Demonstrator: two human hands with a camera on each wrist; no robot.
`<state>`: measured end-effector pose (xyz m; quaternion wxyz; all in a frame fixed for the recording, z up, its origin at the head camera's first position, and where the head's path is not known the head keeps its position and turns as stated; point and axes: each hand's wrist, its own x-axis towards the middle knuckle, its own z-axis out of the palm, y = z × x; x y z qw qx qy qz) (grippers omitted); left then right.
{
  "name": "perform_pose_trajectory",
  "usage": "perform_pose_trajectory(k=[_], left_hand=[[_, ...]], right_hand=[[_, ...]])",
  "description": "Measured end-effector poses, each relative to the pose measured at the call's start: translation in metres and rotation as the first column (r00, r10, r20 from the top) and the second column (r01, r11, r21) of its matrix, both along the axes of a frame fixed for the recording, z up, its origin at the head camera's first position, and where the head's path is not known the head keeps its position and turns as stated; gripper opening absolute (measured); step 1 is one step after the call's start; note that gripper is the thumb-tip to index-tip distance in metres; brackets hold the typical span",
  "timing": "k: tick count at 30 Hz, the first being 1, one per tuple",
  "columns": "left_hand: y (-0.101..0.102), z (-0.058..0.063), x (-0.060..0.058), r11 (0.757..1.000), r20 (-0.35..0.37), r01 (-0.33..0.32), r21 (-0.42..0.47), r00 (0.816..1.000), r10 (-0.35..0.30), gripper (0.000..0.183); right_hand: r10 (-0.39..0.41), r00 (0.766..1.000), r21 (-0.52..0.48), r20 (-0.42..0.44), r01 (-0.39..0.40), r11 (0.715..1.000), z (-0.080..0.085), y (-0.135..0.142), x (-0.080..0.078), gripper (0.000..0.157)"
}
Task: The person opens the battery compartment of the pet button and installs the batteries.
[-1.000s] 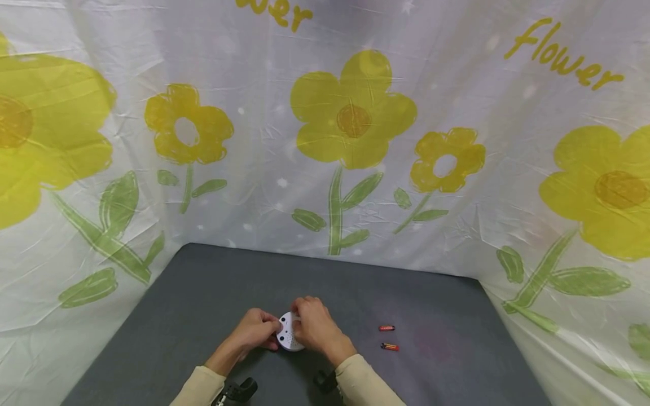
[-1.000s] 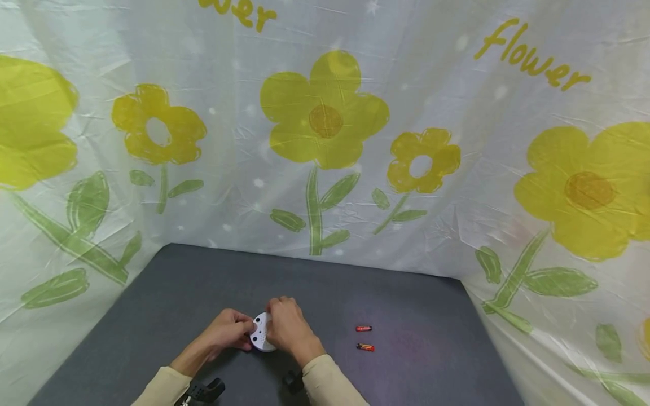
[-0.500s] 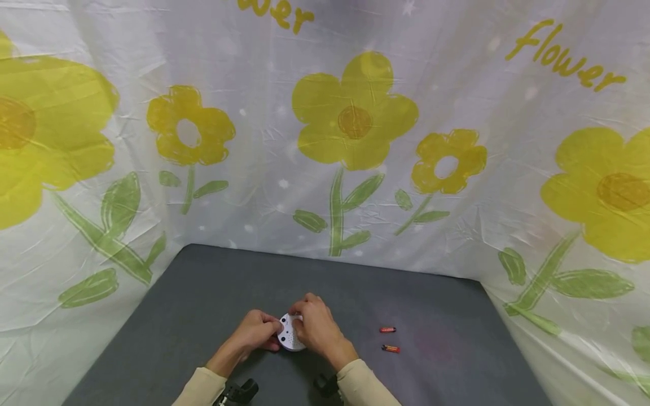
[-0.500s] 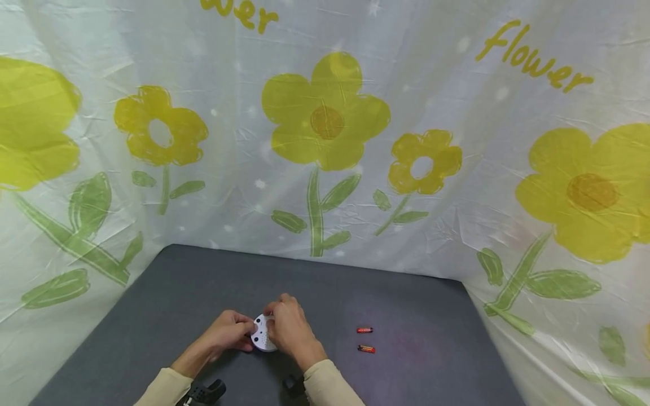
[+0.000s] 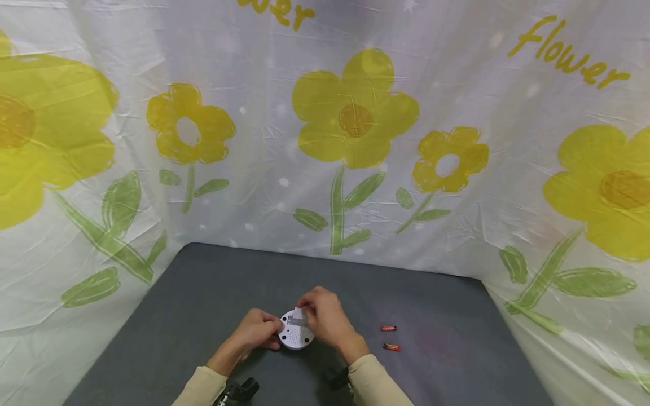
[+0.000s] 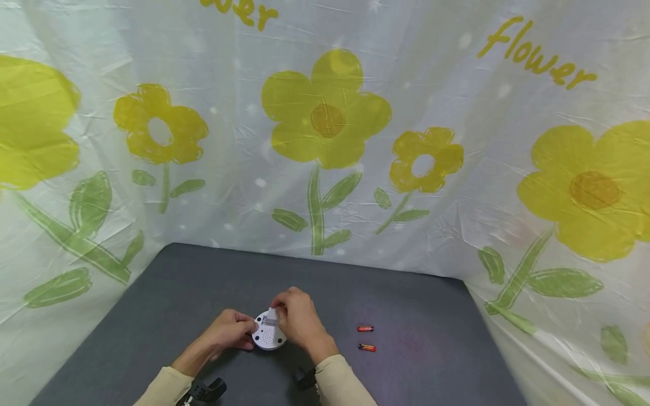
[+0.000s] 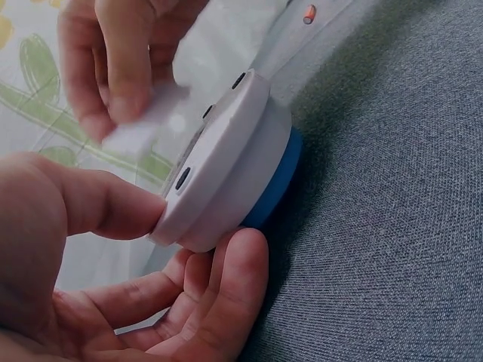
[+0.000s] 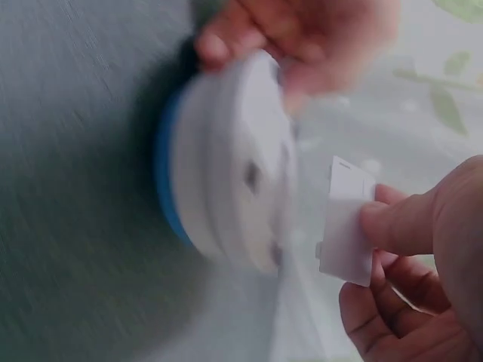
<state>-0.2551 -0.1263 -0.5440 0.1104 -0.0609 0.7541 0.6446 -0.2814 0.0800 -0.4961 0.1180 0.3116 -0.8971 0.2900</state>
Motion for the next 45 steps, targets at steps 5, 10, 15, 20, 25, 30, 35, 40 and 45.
perform_pose_trajectory(k=[5,10,15,20,25,30,35,40,45], left_hand=[[-0.001,0.000,0.001,1.000,0.011,-0.007,0.014,1.000,0.006,0.022],[-0.002,0.000,0.001,1.000,0.015,-0.005,0.017,1.000,0.005,0.023],[-0.002,0.000,0.001,1.000,0.017,0.003,0.031,1.000,-0.003,0.024],[-0.002,-0.002,0.001,0.999,0.024,0.004,0.038,1.000,-0.005,0.024],[-0.001,-0.004,0.000,0.999,0.025,0.011,0.040,1.000,-0.012,0.023],[-0.003,-0.003,-0.001,0.999,0.019,0.005,0.038,1.000,-0.006,0.022],[-0.002,-0.001,-0.002,0.999,0.019,0.012,0.042,1.000,-0.012,0.022],[-0.002,-0.001,-0.002,0.999,0.023,-0.001,0.037,1.000,0.000,0.019],[-0.003,-0.002,-0.001,0.999,0.023,0.004,0.035,1.000,-0.005,0.019]], right_hand=[[-0.054,0.998,0.002,-0.011,0.054,0.999,0.016,0.032,-0.008,0.021],[-0.128,0.991,0.016,0.032,0.128,0.992,0.029,0.075,-0.010,0.023],[-0.204,0.961,0.065,0.185,0.195,0.979,0.037,0.125,-0.004,0.022],[-0.261,0.933,0.116,0.248,0.239,0.964,0.037,0.170,0.002,0.021],[-0.351,0.887,0.166,0.299,0.314,0.935,0.031,0.211,0.006,0.019],[-0.406,0.849,0.213,0.337,0.352,0.912,0.019,0.239,0.008,0.016],[-0.446,0.813,0.246,0.376,0.376,0.893,0.004,0.255,0.009,0.015],[-0.479,0.785,0.266,0.392,0.402,0.876,-0.010,0.260,0.010,0.014],[-0.493,0.778,0.267,0.391,0.416,0.869,-0.024,0.260,0.011,0.015]])
